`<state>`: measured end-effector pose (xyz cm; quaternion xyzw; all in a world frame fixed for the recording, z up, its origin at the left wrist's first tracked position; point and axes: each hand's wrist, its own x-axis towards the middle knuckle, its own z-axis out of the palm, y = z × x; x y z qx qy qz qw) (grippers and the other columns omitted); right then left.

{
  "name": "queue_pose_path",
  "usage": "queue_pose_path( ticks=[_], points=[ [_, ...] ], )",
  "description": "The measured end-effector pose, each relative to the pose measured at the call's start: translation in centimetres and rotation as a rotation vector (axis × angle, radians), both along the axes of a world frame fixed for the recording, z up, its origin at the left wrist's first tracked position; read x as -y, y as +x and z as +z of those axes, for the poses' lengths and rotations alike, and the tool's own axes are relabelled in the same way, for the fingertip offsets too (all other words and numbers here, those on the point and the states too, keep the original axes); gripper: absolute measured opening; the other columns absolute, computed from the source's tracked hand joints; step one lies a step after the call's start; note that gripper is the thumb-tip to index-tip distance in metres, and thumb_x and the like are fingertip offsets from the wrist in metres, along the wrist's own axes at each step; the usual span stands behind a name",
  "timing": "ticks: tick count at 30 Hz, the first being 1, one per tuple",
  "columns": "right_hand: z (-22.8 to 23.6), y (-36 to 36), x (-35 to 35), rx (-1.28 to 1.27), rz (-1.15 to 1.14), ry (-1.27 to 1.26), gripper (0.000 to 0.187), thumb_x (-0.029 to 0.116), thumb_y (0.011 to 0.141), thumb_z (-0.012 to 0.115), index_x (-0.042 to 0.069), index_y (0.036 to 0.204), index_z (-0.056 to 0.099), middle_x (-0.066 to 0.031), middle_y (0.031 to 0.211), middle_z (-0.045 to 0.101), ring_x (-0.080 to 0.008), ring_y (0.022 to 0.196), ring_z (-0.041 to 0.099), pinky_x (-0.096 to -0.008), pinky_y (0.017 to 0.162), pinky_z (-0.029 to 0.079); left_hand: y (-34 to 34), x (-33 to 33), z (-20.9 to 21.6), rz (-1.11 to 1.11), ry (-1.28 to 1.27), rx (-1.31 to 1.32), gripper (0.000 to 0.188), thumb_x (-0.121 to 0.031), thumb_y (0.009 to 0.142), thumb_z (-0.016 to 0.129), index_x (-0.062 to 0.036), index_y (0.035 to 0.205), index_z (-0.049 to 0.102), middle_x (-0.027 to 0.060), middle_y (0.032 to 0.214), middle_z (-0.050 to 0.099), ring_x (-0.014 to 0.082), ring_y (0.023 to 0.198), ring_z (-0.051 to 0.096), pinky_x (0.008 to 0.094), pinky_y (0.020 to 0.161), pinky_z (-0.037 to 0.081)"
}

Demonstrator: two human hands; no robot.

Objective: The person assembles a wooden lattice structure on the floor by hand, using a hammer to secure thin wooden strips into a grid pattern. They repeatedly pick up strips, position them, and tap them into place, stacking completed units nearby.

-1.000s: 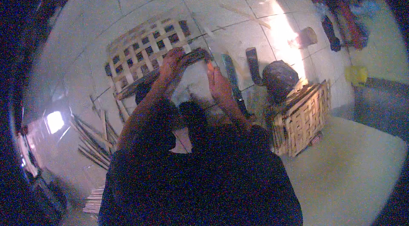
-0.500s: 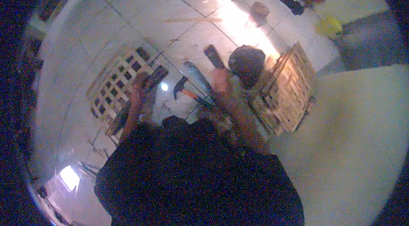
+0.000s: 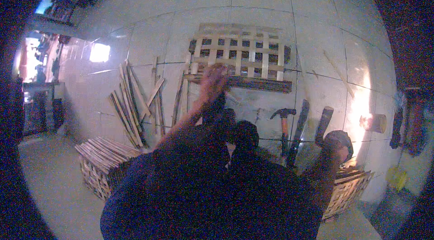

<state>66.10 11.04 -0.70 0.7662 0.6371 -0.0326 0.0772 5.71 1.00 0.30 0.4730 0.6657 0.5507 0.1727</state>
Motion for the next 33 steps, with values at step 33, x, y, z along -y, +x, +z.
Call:
queue_pose_path(
  ticks=[33],
  points=[
    [7.0,-48.9,0.4,-0.728,0.988,-0.019,0.022,0.024,0.089,0.061,0.005,0.099,0.066,-0.0148,0.093,0.065,-0.0306,0.084,0.063,-0.0393,0.076,0.050,-14.2,7.8,0.2,-0.167,-0.237,-0.559,0.033,-0.023,0.086,0.061,-0.0165,0.118,0.062,0.0061,0.117,0.059,0.0263,0.105,0.056,0.0387,0.086,0.044]
  ],
)
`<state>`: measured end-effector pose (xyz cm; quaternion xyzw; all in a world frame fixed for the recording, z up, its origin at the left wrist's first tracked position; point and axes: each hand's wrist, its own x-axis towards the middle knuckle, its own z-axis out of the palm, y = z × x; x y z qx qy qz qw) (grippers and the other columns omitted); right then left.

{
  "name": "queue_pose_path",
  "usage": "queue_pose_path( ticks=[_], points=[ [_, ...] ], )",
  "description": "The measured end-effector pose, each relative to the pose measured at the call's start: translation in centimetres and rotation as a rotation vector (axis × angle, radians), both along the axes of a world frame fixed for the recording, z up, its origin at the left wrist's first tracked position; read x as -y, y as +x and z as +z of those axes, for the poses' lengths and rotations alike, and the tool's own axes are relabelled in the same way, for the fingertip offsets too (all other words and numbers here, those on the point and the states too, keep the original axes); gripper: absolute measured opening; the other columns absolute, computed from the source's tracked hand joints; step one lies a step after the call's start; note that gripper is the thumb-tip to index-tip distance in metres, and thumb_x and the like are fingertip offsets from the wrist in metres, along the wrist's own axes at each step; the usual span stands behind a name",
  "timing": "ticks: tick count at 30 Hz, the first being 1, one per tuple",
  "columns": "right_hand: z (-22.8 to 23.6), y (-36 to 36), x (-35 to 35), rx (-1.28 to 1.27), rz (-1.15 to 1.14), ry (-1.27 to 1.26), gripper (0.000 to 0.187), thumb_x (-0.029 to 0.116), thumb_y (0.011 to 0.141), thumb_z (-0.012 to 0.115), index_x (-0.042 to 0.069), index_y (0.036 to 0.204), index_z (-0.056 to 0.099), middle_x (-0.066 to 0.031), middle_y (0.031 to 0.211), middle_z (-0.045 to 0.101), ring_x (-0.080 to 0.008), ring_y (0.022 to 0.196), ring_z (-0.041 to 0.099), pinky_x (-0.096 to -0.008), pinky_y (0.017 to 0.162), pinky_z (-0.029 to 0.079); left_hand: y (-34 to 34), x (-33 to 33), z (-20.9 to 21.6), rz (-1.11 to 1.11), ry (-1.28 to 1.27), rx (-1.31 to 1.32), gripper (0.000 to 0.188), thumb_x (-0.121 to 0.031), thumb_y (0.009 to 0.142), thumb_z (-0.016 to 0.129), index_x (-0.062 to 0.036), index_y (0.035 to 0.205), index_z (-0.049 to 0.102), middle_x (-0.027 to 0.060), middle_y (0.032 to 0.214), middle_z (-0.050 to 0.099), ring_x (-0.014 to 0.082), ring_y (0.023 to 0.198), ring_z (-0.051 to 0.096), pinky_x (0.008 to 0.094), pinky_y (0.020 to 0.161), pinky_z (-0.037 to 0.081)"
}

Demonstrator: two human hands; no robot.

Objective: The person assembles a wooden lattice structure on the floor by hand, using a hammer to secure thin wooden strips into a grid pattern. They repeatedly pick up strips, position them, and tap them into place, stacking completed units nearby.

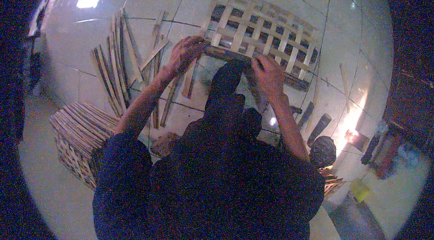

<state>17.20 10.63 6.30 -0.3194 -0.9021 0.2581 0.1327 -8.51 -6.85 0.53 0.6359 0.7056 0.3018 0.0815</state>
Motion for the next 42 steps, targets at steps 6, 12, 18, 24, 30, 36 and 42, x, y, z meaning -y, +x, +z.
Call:
queue_pose_path(
  ticks=[6,12,18,24,30,36,42],
  points=[
    [-3.0,-3.6,0.3,-0.043,0.108,0.032,0.023,0.025,0.089,0.061,0.006,0.101,0.065,-0.0151,0.101,0.065,-0.0335,0.095,0.062,-0.0419,0.083,0.050,-0.6,-0.3,-1.5,-0.018,0.012,0.225,0.028,-0.016,0.085,0.060,-0.0105,0.112,0.064,0.0094,0.111,0.060,0.0287,0.100,0.059,0.0383,0.082,0.049],
    [-2.0,-4.8,0.5,-0.107,0.130,-0.018,0.016,0.017,0.086,0.063,0.003,0.094,0.063,-0.0138,0.094,0.062,-0.0307,0.088,0.062,-0.0388,0.076,0.049,-1.3,-0.3,-0.7,-0.086,-0.040,0.208,0.029,-0.017,0.087,0.059,-0.0097,0.115,0.063,0.0115,0.111,0.060,0.0297,0.100,0.060,0.0382,0.084,0.049],
    [-1.0,-5.3,0.1,-0.188,-0.038,-0.132,0.015,0.015,0.082,0.064,0.004,0.091,0.062,-0.0127,0.089,0.060,-0.0305,0.077,0.062,-0.0392,0.070,0.050,-1.5,-1.5,1.9,0.007,-0.267,0.336,0.030,-0.024,0.087,0.060,-0.0143,0.115,0.064,0.0094,0.107,0.061,0.0299,0.094,0.062,0.0392,0.080,0.050],
    [-1.1,-5.5,-0.7,-0.106,-0.043,-0.179,0.018,0.017,0.078,0.066,0.003,0.088,0.060,-0.0122,0.083,0.060,-0.0289,0.073,0.061,-0.0389,0.070,0.050,-3.6,-2.8,0.1,-0.155,-0.349,0.244,0.033,-0.024,0.087,0.061,-0.0067,0.115,0.062,0.0139,0.109,0.063,0.0322,0.100,0.062,0.0399,0.087,0.050],
    [-0.1,-5.6,-0.5,0.088,-0.059,-0.334,0.025,0.022,0.078,0.065,0.002,0.092,0.058,-0.0159,0.088,0.063,-0.0310,0.082,0.063,-0.0403,0.075,0.050,-3.8,-3.0,-0.2,-0.216,-0.268,0.218,0.037,-0.024,0.086,0.064,-0.0069,0.118,0.061,0.0137,0.110,0.062,0.0334,0.102,0.060,0.0395,0.089,0.049],
    [-2.5,-5.5,-0.9,-0.015,-0.090,-0.298,0.031,0.024,0.081,0.063,0.003,0.104,0.060,-0.0185,0.097,0.065,-0.0344,0.092,0.063,-0.0408,0.082,0.050,-2.7,-5.2,1.0,0.105,-0.167,0.502,0.042,-0.030,0.082,0.068,-0.0035,0.113,0.062,0.0180,0.095,0.065,0.0281,0.087,0.065,0.0382,0.075,0.051],
    [-1.7,-5.5,-1.3,-0.087,0.033,-0.425,0.029,0.020,0.085,0.061,0.003,0.108,0.062,-0.0163,0.104,0.066,-0.0325,0.098,0.064,-0.0397,0.086,0.049,-2.2,-11.6,0.5,0.157,-0.398,0.401,0.046,-0.040,0.079,0.069,0.0002,0.102,0.066,0.0204,0.081,0.067,0.0293,0.075,0.067,0.0407,0.068,0.052]
  ],
)
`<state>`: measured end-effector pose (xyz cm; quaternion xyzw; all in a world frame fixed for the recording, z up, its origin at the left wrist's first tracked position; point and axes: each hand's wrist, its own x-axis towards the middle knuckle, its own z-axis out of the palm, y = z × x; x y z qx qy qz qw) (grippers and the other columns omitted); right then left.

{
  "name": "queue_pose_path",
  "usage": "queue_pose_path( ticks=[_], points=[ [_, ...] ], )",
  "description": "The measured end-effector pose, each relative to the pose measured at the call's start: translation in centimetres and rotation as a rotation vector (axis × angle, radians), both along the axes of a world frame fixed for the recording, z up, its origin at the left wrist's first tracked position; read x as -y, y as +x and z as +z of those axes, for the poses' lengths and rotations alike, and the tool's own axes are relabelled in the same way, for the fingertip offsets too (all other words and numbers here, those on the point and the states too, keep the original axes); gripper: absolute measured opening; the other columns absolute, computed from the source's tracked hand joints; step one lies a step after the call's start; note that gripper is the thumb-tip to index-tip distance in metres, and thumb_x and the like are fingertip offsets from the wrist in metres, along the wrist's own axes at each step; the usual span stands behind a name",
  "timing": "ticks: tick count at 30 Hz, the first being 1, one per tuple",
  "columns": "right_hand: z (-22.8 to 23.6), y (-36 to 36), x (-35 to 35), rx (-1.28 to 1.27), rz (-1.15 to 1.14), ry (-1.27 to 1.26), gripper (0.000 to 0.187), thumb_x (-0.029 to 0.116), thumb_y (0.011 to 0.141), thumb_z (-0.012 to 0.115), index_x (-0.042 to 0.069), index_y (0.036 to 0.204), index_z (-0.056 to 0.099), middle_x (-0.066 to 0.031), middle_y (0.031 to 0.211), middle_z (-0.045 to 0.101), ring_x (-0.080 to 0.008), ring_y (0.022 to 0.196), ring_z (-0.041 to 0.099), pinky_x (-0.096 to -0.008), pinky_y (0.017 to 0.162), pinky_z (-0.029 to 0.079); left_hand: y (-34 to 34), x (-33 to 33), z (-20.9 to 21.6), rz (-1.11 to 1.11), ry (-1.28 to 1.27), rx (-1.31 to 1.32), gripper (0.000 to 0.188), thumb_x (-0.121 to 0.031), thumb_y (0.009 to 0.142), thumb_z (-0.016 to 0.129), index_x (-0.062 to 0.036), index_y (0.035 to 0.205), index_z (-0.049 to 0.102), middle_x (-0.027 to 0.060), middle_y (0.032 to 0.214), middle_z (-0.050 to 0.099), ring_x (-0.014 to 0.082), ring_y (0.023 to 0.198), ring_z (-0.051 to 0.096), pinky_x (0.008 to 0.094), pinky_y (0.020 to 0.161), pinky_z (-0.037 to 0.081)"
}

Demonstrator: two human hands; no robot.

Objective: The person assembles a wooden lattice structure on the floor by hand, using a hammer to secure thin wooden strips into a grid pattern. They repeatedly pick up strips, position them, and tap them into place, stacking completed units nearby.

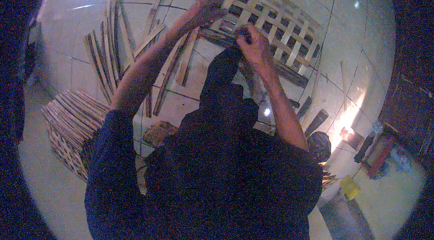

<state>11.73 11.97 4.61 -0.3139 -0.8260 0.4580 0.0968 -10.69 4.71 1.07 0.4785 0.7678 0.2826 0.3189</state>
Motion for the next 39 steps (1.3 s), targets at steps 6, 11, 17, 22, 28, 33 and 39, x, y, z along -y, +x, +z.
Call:
queue_pose_path(
  ticks=[6,11,17,22,28,33,39],
  points=[
    [-0.8,-0.8,0.2,0.008,0.061,-0.001,0.022,0.009,0.090,0.057,0.002,0.111,0.058,-0.0090,0.096,0.067,-0.0147,0.086,0.065,-0.0287,0.076,0.052,-1.2,-1.3,-6.5,0.024,0.288,0.001,0.048,-0.043,0.078,0.071,0.0012,0.096,0.068,0.0174,0.075,0.067,0.0233,0.069,0.065,0.0390,0.062,0.051],
    [-1.2,-0.8,0.5,-0.088,-0.072,-0.398,0.023,0.010,0.093,0.058,0.002,0.114,0.056,-0.0109,0.092,0.067,-0.0156,0.081,0.064,-0.0295,0.072,0.053,-1.6,-0.8,-6.6,0.033,0.099,0.110,0.047,-0.042,0.077,0.073,0.0007,0.095,0.069,0.0134,0.072,0.067,0.0179,0.064,0.062,0.0370,0.059,0.049],
    [6.6,-0.9,3.6,-0.162,-0.216,-0.579,0.022,0.016,0.095,0.057,0.004,0.114,0.058,-0.0062,0.085,0.064,-0.0103,0.069,0.057,-0.0242,0.061,0.049,0.6,0.1,-0.4,0.087,0.048,0.212,0.043,-0.042,0.078,0.072,0.0010,0.085,0.071,0.0122,0.065,0.064,0.0173,0.060,0.059,0.0364,0.057,0.048],
    [2.7,0.3,3.0,-0.057,-0.247,-0.440,0.019,0.016,0.097,0.051,0.007,0.110,0.061,-0.0014,0.083,0.060,-0.0087,0.064,0.049,-0.0222,0.055,0.040,-0.2,-0.2,-1.1,0.057,-0.051,0.188,0.045,-0.044,0.078,0.072,-0.0001,0.089,0.071,0.0120,0.067,0.064,0.0178,0.061,0.059,0.0371,0.057,0.048],
    [-1.3,-0.1,2.7,0.057,-0.074,0.099,0.021,0.012,0.094,0.049,0.006,0.111,0.060,-0.0081,0.092,0.059,-0.0199,0.078,0.057,-0.0337,0.068,0.047,-0.4,0.1,-1.7,0.049,0.005,0.284,0.048,-0.048,0.077,0.071,-0.0019,0.091,0.070,0.0082,0.065,0.063,0.0171,0.057,0.057,0.0356,0.054,0.047],
    [0.7,-1.9,3.1,-0.085,0.215,0.495,0.026,0.008,0.087,0.056,-0.001,0.111,0.054,-0.0178,0.095,0.054,-0.0364,0.091,0.056,-0.0413,0.078,0.047,-0.6,-0.1,-0.4,-0.026,-0.024,0.284,0.049,-0.053,0.079,0.069,-0.0041,0.087,0.066,0.0051,0.059,0.058,0.0157,0.051,0.053,0.0344,0.047,0.043],
    [-2.7,-2.6,2.6,-0.049,0.324,0.610,0.033,0.002,0.075,0.065,-0.003,0.104,0.052,-0.0195,0.093,0.050,-0.0396,0.088,0.054,-0.0442,0.076,0.047,-0.4,-0.1,-0.8,0.000,-0.067,0.257,0.049,-0.048,0.078,0.070,-0.0013,0.090,0.072,0.0087,0.070,0.065,0.0165,0.062,0.057,0.0341,0.060,0.047]
  ],
)
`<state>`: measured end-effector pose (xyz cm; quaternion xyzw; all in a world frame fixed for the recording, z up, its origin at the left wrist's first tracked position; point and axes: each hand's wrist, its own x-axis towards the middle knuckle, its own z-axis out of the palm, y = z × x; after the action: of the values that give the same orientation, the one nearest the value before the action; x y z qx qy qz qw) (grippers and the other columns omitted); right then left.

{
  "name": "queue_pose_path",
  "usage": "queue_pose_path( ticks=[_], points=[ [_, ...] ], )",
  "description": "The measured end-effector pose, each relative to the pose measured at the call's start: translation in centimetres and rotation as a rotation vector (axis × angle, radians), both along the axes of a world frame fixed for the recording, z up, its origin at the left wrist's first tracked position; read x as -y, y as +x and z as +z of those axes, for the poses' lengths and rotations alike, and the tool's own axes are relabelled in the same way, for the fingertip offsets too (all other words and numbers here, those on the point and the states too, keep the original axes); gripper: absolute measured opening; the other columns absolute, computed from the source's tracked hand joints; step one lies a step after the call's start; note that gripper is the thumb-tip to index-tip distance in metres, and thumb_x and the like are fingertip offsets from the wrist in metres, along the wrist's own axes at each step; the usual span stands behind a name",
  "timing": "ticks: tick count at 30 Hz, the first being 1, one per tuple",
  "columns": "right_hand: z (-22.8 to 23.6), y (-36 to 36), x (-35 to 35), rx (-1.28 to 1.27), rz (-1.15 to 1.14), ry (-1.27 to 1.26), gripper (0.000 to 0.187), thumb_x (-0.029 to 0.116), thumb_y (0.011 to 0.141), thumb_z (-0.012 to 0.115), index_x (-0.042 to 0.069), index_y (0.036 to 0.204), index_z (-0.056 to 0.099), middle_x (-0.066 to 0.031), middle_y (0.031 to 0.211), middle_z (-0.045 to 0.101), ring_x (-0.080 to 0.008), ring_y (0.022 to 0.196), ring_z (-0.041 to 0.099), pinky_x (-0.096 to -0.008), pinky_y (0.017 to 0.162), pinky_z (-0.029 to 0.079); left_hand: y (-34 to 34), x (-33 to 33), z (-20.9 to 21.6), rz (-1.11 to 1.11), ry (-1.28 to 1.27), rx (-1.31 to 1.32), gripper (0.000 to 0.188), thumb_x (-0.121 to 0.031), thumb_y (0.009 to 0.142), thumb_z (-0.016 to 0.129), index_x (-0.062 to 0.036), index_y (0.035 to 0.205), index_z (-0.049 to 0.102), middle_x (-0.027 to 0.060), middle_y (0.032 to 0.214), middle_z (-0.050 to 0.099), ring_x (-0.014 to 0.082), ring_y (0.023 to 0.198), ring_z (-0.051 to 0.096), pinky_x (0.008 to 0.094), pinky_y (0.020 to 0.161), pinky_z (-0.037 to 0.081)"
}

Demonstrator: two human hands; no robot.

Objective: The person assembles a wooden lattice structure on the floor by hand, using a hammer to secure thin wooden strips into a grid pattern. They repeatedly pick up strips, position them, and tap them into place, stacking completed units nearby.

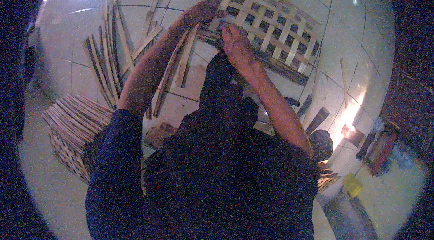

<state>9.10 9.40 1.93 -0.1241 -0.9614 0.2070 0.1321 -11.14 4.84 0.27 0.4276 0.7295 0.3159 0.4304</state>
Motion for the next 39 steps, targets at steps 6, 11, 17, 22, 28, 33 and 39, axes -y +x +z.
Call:
queue_pose_path(
  ticks=[6,11,17,22,28,33,39],
  points=[
    [-0.5,-0.1,-0.3,0.000,0.042,-0.044,0.032,0.004,0.074,0.068,-0.003,0.102,0.053,-0.0191,0.092,0.051,-0.0391,0.087,0.053,-0.0439,0.076,0.046,-0.4,0.1,-0.9,-0.009,0.025,0.004,0.050,-0.049,0.078,0.070,0.0017,0.082,0.069,0.0082,0.064,0.060,0.0172,0.059,0.055,0.0363,0.055,0.043],
    [0.3,-0.1,0.0,0.048,0.022,-0.052,0.036,0.006,0.075,0.068,-0.003,0.106,0.052,-0.0195,0.099,0.051,-0.0386,0.093,0.053,-0.0434,0.081,0.047,-0.5,-0.1,-2.7,0.021,0.095,-0.013,0.051,-0.050,0.078,0.070,0.0016,0.076,0.067,0.0068,0.062,0.057,0.0156,0.057,0.053,0.0350,0.053,0.041],
    [-1.1,0.5,0.2,0.060,0.011,0.127,0.043,0.012,0.076,0.070,-0.004,0.110,0.051,-0.0199,0.109,0.050,-0.0377,0.101,0.052,-0.0429,0.089,0.046,-0.4,-0.3,-1.7,0.010,0.011,0.030,0.053,-0.051,0.077,0.070,0.0020,0.074,0.066,0.0067,0.060,0.056,0.0153,0.056,0.050,0.0347,0.052,0.041],
    [-1.9,0.4,0.3,0.039,-0.022,0.102,0.041,0.012,0.076,0.070,-0.003,0.109,0.051,-0.0195,0.108,0.051,-0.0370,0.101,0.052,-0.0434,0.089,0.046,-0.7,-0.1,-2.5,-0.029,0.038,0.013,0.049,-0.049,0.079,0.070,-0.0001,0.084,0.067,0.0067,0.065,0.059,0.0154,0.059,0.053,0.0345,0.055,0.043],
    [-1.4,0.4,0.1,0.060,-0.008,0.068,0.037,0.011,0.076,0.070,-0.003,0.105,0.053,-0.0181,0.108,0.052,-0.0365,0.100,0.052,-0.0432,0.090,0.046,-0.8,0.2,-2.3,-0.078,0.125,0.030,0.049,-0.049,0.082,0.067,-0.0034,0.101,0.067,0.0085,0.075,0.066,0.0167,0.065,0.059,0.0354,0.060,0.048],
    [-2.1,0.6,0.2,0.056,0.026,0.135,0.031,0.009,0.078,0.066,-0.003,0.103,0.053,-0.0180,0.108,0.052,-0.0366,0.102,0.051,-0.0433,0.091,0.045,-0.5,-0.1,-2.2,-0.008,0.036,0.030,0.044,-0.045,0.078,0.071,-0.0012,0.080,0.070,0.0067,0.063,0.060,0.0160,0.058,0.054,0.0356,0.055,0.044],
    [-0.8,0.9,0.8,0.080,0.046,0.141,0.028,0.009,0.080,0.062,-0.003,0.105,0.054,-0.0184,0.109,0.052,-0.0374,0.104,0.050,-0.0436,0.092,0.044,0.0,0.1,-1.4,-0.031,0.034,-0.142,0.050,-0.049,0.082,0.067,-0.0022,0.098,0.067,0.0089,0.064,0.062,0.0179,0.060,0.058,0.0378,0.055,0.047]
  ],
)
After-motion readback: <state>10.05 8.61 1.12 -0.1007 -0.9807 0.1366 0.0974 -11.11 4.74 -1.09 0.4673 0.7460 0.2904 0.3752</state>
